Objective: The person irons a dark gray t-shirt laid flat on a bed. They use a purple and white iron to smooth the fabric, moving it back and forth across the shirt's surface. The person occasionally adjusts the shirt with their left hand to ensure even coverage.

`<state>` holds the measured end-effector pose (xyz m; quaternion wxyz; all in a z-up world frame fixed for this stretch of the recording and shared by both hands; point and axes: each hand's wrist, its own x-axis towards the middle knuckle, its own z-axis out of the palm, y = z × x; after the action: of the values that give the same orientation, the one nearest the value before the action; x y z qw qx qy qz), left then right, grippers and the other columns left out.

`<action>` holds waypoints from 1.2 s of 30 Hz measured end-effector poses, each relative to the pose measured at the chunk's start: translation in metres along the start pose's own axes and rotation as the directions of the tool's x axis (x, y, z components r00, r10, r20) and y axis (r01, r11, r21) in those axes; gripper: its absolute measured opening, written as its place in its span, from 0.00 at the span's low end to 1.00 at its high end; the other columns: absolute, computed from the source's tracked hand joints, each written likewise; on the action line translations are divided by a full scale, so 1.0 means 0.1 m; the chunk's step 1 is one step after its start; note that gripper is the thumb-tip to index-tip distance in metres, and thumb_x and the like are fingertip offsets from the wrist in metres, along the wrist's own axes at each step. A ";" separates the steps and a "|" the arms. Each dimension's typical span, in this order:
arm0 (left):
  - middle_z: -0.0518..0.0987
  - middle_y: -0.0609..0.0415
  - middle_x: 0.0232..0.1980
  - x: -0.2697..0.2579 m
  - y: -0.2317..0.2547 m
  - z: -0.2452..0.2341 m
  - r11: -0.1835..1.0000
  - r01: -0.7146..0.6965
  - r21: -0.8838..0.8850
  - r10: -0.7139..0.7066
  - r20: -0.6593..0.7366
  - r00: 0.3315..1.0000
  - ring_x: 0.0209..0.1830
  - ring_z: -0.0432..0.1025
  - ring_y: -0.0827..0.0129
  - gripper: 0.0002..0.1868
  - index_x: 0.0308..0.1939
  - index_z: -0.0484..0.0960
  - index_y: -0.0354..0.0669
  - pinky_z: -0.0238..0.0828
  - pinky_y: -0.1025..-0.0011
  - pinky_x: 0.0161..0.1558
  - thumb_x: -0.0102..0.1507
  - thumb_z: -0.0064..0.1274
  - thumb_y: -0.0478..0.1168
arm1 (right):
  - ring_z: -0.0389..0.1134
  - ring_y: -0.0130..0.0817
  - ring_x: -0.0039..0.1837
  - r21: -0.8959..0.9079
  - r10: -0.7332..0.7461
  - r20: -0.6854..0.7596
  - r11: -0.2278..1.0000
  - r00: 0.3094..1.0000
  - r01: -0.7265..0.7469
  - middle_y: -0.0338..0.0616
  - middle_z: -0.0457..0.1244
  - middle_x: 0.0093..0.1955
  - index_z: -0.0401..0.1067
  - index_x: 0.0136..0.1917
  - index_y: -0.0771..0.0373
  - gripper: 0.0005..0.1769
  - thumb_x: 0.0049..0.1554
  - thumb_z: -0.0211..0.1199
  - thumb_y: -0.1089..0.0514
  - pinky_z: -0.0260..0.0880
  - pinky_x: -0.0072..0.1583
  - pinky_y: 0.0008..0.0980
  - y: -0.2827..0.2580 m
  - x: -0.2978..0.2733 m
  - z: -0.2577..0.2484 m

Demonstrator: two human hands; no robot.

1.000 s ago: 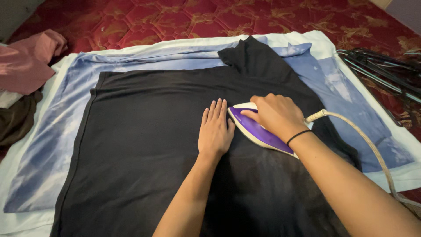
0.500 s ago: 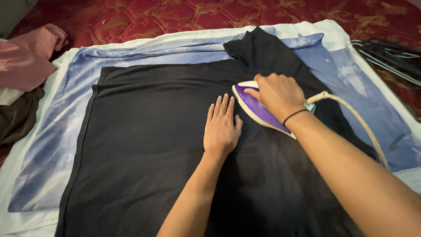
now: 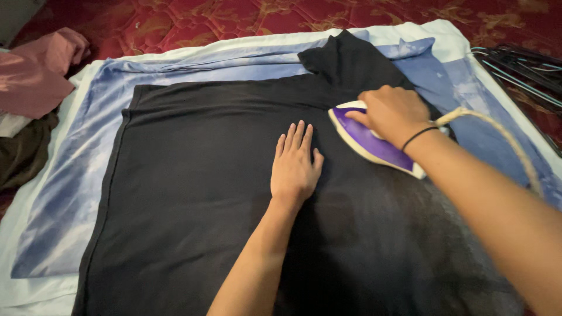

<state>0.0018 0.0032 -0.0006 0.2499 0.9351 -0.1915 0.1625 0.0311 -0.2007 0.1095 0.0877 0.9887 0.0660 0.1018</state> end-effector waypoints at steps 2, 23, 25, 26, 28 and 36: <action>0.60 0.45 0.79 0.00 0.01 -0.01 1.000 0.011 0.007 -0.012 0.010 1.000 0.81 0.50 0.59 0.32 0.75 0.63 0.37 0.41 0.58 0.78 0.68 0.40 0.46 | 0.75 0.51 0.45 -0.026 0.023 0.029 0.999 0.999 -0.023 0.52 0.71 0.39 0.80 0.49 0.56 0.29 0.57 0.60 0.30 0.75 0.46 0.48 0.13 -0.07 -0.04; 0.60 0.45 0.78 0.04 0.02 -0.02 1.000 -0.017 0.023 0.016 0.041 0.999 0.80 0.48 0.55 0.31 0.73 0.65 0.39 0.40 0.55 0.77 0.67 0.43 0.48 | 0.73 0.42 0.35 0.416 -0.001 0.454 0.885 0.891 -0.211 0.51 0.72 0.31 0.83 0.41 0.61 0.26 0.51 0.67 0.35 0.71 0.44 0.42 0.49 -0.26 -0.17; 0.60 0.46 0.78 0.06 0.05 -0.04 1.000 0.007 0.005 -0.007 0.075 0.997 0.81 0.47 0.55 0.31 0.73 0.65 0.40 0.39 0.55 0.77 0.67 0.45 0.48 | 0.73 0.39 0.37 0.409 0.007 0.466 0.885 0.885 -0.222 0.47 0.72 0.32 0.84 0.41 0.58 0.25 0.49 0.68 0.35 0.71 0.45 0.40 0.47 -0.34 -0.22; 0.59 0.46 0.78 0.08 0.09 -0.04 1.000 0.019 -0.005 -0.018 0.092 0.996 0.81 0.47 0.55 0.31 0.72 0.65 0.40 0.39 0.55 0.77 0.66 0.45 0.48 | 0.73 0.37 0.38 0.397 0.027 0.481 0.885 0.876 -0.245 0.44 0.72 0.33 0.84 0.42 0.56 0.24 0.49 0.68 0.34 0.70 0.46 0.40 0.46 -0.39 -0.25; 0.59 0.47 0.78 0.11 0.17 -0.01 0.999 0.031 -0.041 -0.026 0.123 0.992 0.81 0.47 0.56 0.31 0.72 0.65 0.40 0.38 0.55 0.77 0.66 0.46 0.47 | 0.74 0.38 0.39 0.390 0.034 0.507 0.882 0.861 -0.264 0.45 0.73 0.34 0.84 0.42 0.56 0.24 0.48 0.68 0.34 0.70 0.47 0.40 0.44 -0.48 -0.32; 0.61 0.49 0.79 0.15 0.49 0.39 0.993 -0.115 -0.016 0.116 0.096 0.989 0.81 0.51 0.59 0.30 0.74 0.64 0.38 0.43 0.55 0.76 0.67 0.41 0.39 | 0.74 0.51 0.47 0.218 0.091 0.231 0.966 0.969 -0.143 0.52 0.72 0.42 0.83 0.48 0.53 0.28 0.52 0.62 0.29 0.73 0.51 0.49 0.26 -0.90 -0.47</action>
<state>0.0015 -0.0616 -0.0069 0.2355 0.9279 -0.2580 0.1300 -0.0631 -0.2315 0.1428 -0.0282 0.9995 0.0087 -0.0114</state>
